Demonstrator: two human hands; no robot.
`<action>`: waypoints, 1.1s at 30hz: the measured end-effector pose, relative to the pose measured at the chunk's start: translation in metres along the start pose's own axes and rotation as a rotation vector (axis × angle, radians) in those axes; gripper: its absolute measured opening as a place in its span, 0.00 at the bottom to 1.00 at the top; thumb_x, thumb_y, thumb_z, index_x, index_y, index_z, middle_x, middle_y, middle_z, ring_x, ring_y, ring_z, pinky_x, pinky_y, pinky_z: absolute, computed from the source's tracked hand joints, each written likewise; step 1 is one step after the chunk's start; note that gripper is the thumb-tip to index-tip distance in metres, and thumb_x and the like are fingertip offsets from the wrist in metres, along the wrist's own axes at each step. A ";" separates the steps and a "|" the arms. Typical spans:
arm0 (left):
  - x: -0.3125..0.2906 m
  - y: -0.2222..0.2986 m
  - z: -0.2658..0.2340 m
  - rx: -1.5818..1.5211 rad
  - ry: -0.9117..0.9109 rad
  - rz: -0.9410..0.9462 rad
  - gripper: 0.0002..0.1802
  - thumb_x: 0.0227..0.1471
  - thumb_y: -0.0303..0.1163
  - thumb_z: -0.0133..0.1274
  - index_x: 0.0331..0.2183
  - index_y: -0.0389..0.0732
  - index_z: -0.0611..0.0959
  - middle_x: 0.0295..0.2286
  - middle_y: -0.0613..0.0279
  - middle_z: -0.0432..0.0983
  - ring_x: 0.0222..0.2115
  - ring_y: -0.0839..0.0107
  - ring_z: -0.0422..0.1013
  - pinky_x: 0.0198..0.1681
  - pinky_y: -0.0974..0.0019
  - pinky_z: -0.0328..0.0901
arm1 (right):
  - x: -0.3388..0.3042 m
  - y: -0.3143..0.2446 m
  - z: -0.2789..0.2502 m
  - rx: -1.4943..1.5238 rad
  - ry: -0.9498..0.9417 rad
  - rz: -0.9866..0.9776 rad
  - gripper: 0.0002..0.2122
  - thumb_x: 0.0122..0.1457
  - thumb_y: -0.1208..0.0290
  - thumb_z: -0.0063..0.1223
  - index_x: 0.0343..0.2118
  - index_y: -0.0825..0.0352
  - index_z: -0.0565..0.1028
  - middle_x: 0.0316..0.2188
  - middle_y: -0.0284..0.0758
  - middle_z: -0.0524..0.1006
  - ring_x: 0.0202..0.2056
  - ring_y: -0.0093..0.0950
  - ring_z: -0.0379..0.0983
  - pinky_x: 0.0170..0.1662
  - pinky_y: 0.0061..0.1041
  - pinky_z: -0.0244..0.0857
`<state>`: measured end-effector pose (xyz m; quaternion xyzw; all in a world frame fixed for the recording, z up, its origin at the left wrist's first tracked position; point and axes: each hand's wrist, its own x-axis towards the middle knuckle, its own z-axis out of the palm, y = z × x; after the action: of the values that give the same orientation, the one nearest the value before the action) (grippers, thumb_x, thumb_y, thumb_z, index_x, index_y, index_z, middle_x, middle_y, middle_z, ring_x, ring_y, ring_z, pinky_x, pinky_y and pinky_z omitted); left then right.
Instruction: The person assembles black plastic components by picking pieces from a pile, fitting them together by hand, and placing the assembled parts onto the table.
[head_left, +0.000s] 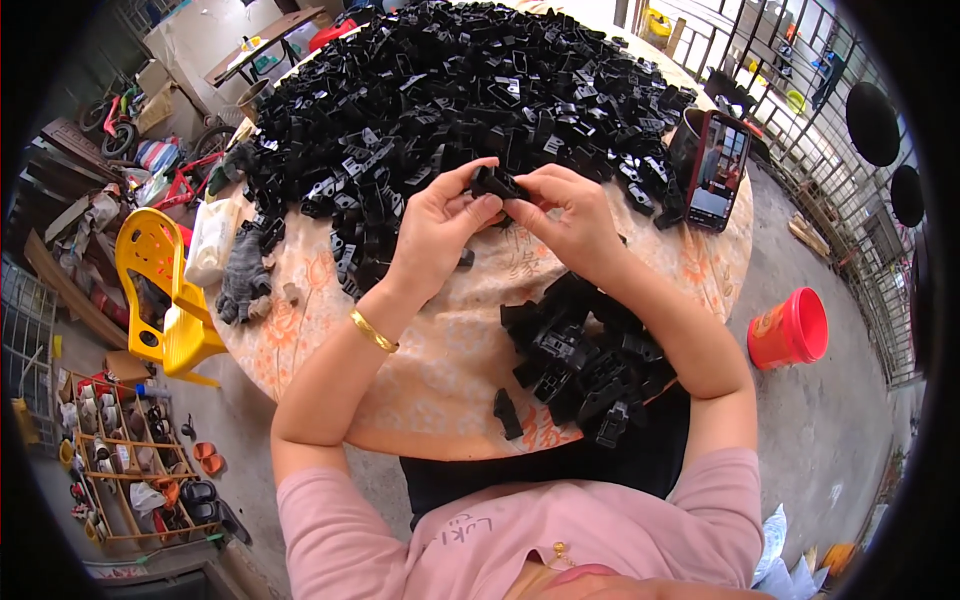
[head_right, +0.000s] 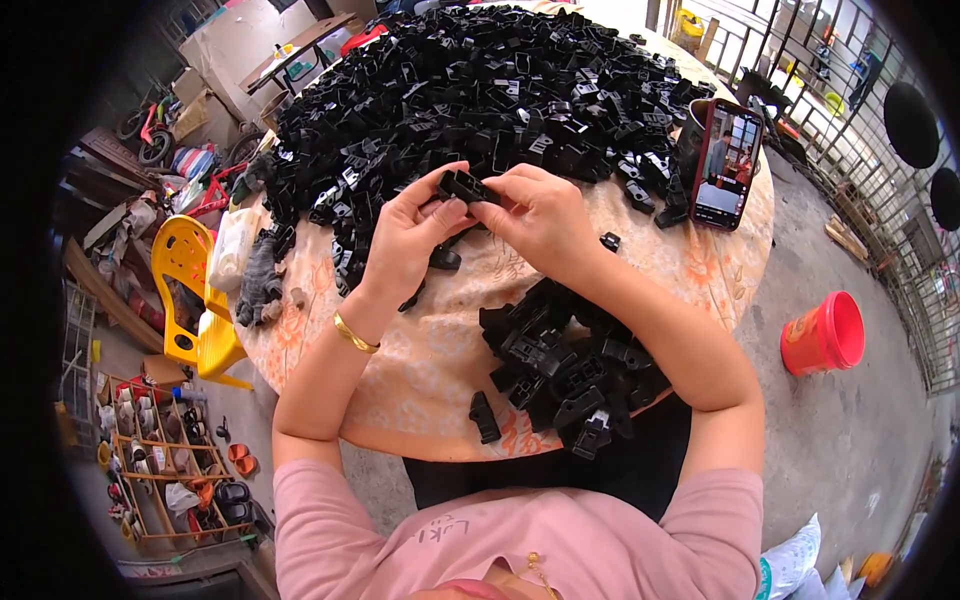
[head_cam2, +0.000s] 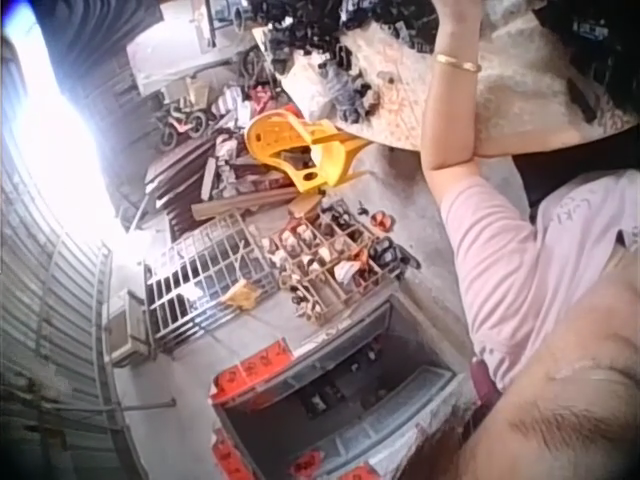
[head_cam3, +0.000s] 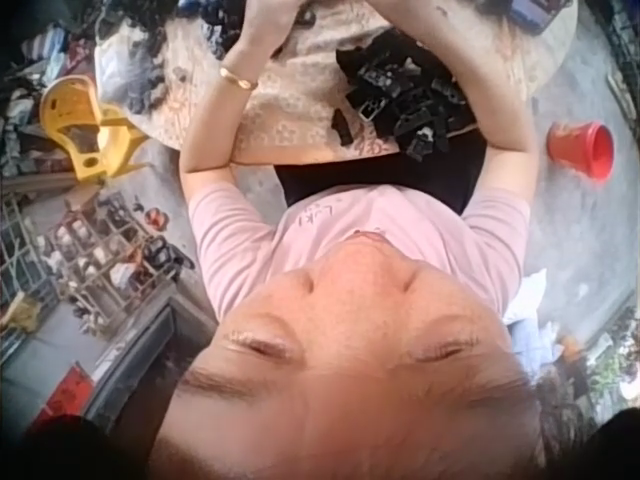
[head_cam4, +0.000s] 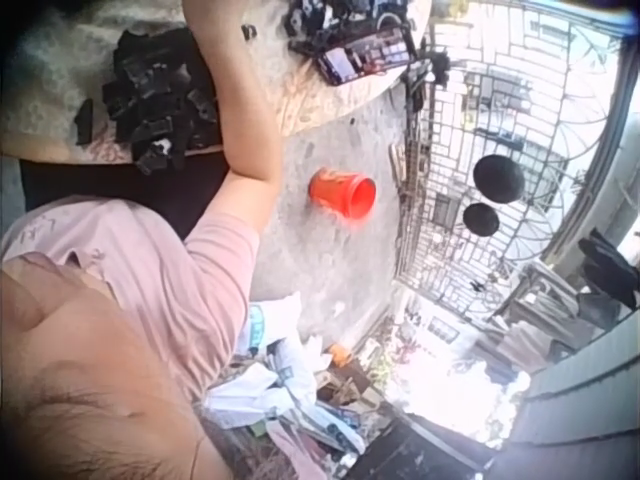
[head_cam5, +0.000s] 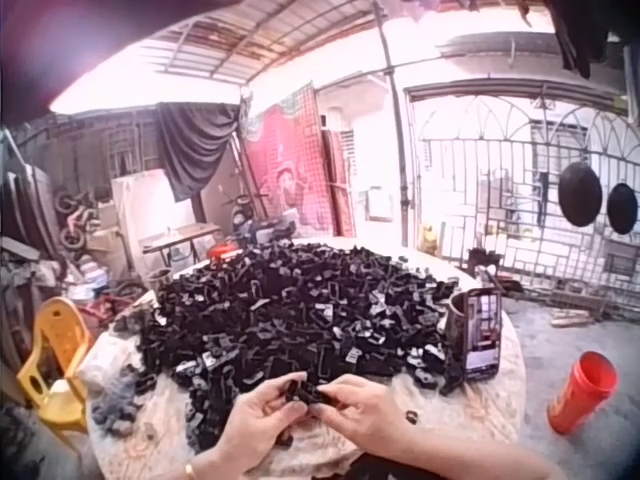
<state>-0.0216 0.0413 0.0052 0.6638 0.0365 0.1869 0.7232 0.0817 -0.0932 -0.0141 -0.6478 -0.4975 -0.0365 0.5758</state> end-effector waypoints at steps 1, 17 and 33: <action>0.000 0.001 0.002 -0.117 0.014 -0.043 0.21 0.48 0.24 0.54 0.46 0.35 0.73 0.32 0.67 0.74 0.32 0.82 0.69 0.36 0.79 0.66 | 0.000 0.000 0.001 -0.068 0.018 -0.034 0.09 0.48 0.72 0.57 0.32 0.69 0.76 0.23 0.34 0.72 0.22 0.25 0.71 0.26 0.21 0.65; -0.002 0.010 -0.003 0.078 -0.031 0.072 0.19 0.49 0.22 0.51 0.46 0.34 0.72 0.33 0.64 0.73 0.33 0.80 0.69 0.39 0.75 0.68 | 0.000 -0.006 0.001 0.042 0.041 -0.068 0.07 0.47 0.75 0.58 0.30 0.70 0.76 0.21 0.32 0.70 0.20 0.21 0.68 0.23 0.19 0.62; -0.003 -0.002 0.007 0.245 0.112 0.115 0.15 0.49 0.26 0.53 0.40 0.31 0.74 0.28 0.62 0.75 0.26 0.82 0.70 0.29 0.79 0.66 | 0.012 -0.006 -0.013 -0.085 -0.152 -0.194 0.13 0.43 0.67 0.63 0.30 0.68 0.76 0.24 0.35 0.74 0.24 0.28 0.73 0.27 0.23 0.66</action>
<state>-0.0223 0.0340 0.0039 0.7366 0.0611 0.2588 0.6219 0.0907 -0.0973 0.0025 -0.6213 -0.5979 -0.0639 0.5024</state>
